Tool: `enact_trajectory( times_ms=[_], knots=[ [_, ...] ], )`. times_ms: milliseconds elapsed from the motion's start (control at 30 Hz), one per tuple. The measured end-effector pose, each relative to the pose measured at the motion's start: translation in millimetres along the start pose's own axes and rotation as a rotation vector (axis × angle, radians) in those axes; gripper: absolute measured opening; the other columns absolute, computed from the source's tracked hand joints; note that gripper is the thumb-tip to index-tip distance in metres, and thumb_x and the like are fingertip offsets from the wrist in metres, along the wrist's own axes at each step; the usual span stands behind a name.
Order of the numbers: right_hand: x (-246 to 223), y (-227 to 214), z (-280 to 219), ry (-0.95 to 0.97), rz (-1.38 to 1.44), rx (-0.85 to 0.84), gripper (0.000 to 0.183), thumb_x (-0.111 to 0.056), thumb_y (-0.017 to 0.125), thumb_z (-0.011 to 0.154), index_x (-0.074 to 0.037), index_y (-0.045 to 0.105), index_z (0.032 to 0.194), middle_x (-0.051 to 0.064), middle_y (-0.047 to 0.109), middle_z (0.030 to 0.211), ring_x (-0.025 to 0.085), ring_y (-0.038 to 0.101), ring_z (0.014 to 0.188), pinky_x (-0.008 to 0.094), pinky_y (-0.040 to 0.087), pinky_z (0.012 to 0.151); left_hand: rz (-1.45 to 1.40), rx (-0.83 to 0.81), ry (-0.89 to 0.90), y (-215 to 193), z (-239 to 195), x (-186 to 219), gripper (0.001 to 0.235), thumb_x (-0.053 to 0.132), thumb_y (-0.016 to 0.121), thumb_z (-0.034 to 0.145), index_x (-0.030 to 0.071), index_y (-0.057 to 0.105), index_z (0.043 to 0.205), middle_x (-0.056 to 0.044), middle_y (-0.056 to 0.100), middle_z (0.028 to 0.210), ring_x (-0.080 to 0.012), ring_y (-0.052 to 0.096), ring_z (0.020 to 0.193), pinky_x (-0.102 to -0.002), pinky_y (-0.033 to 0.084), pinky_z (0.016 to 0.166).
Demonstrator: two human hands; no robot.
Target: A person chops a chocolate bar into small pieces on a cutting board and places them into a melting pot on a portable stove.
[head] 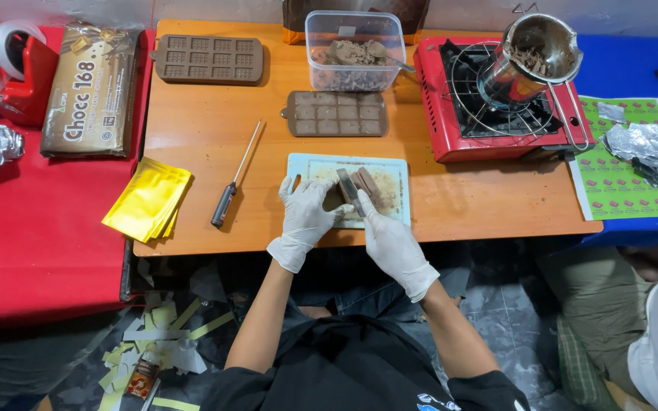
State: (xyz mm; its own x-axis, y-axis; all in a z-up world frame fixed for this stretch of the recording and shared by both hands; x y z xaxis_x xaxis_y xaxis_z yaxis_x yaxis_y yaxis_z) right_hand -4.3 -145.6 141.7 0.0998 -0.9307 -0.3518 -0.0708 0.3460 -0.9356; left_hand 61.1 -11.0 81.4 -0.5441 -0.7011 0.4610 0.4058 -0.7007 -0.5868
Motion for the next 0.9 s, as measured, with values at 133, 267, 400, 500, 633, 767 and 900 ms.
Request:
enact_trajectory(
  times_ms=[133,267,400,500,633,767,900],
  knots=[
    [-4.2,-3.6,-0.5,0.003,-0.002,0.013,0.057,-0.016,0.045,0.101,-0.014,0.041,0.157,0.024,0.072,0.072,0.037,0.074,0.075,0.044,0.062,0.066,-0.004,0.009,-0.001,7.8,-4.0,-6.3,0.061,0.044,0.095,0.061,0.024,0.072,0.114,0.002,0.071,0.093,-0.0178,0.067,0.097,-0.058,0.027,0.117],
    [-0.6,2.6,1.0,-0.016,-0.049,0.025,0.056,-0.019,0.046,0.101,-0.016,0.041,0.157,0.023,0.071,0.069,0.037,0.074,0.077,0.047,0.062,0.068,-0.004,0.005,0.009,3.5,-1.2,-2.4,0.062,0.044,0.094,0.061,0.024,0.072,0.115,0.002,0.071,0.093,-0.0179,0.067,0.097,-0.058,0.026,0.117],
    [-1.8,1.5,-0.1,-0.007,-0.062,0.042,0.057,-0.019,0.046,0.100,-0.018,0.041,0.157,0.021,0.071,0.068,0.036,0.074,0.076,0.046,0.062,0.069,0.002,0.010,0.012,4.8,-3.4,-3.6,0.061,0.043,0.093,0.062,0.023,0.071,0.115,0.001,0.071,0.093,-0.0183,0.067,0.097,-0.058,0.027,0.116],
    [-2.6,0.4,0.0,-0.002,-0.066,0.050,0.056,-0.020,0.046,0.100,-0.019,0.042,0.157,0.020,0.071,0.066,0.036,0.074,0.075,0.047,0.062,0.070,-0.003,0.012,0.000,7.8,-4.9,-6.4,0.058,0.045,0.093,0.064,0.024,0.071,0.114,0.002,0.071,0.094,-0.0175,0.067,0.098,-0.057,0.026,0.116],
    [-3.2,2.2,0.2,0.005,-0.073,0.045,0.056,-0.020,0.046,0.101,-0.018,0.043,0.156,0.020,0.071,0.067,0.035,0.075,0.075,0.045,0.063,0.069,-0.016,0.001,0.005,-0.1,-0.7,-1.4,0.059,0.047,0.092,0.063,0.022,0.071,0.112,0.002,0.071,0.095,-0.0175,0.067,0.100,-0.057,0.025,0.117],
    [-6.3,1.3,0.5,-0.032,-0.135,0.108,0.056,-0.020,0.048,0.100,-0.018,0.045,0.155,0.016,0.069,0.063,0.032,0.074,0.069,0.042,0.063,0.063,0.000,-0.005,0.012,5.4,-3.0,-5.1,0.059,0.045,0.093,0.062,0.022,0.071,0.112,0.001,0.070,0.093,-0.0190,0.067,0.100,-0.059,0.027,0.117],
    [-6.6,0.7,0.2,-0.043,-0.156,0.115,0.057,-0.019,0.049,0.099,-0.017,0.045,0.156,0.015,0.069,0.063,0.031,0.074,0.068,0.040,0.063,0.061,0.007,-0.013,0.018,6.8,-4.2,-5.3,0.060,0.043,0.093,0.061,0.022,0.070,0.112,0.001,0.070,0.093,-0.0196,0.067,0.099,-0.059,0.027,0.117]
  ],
)
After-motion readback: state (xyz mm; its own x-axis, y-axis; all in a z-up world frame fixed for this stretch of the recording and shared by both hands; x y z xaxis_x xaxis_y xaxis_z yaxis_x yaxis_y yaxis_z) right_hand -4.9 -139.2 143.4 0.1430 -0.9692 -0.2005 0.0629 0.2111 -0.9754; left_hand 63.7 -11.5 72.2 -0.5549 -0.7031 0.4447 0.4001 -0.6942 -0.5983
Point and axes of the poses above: each hand's wrist, its own z-axis towards the middle knuckle, its own y-axis out of the palm, x = y × z, the point moved 9 cm from there along z, towards the middle knuckle
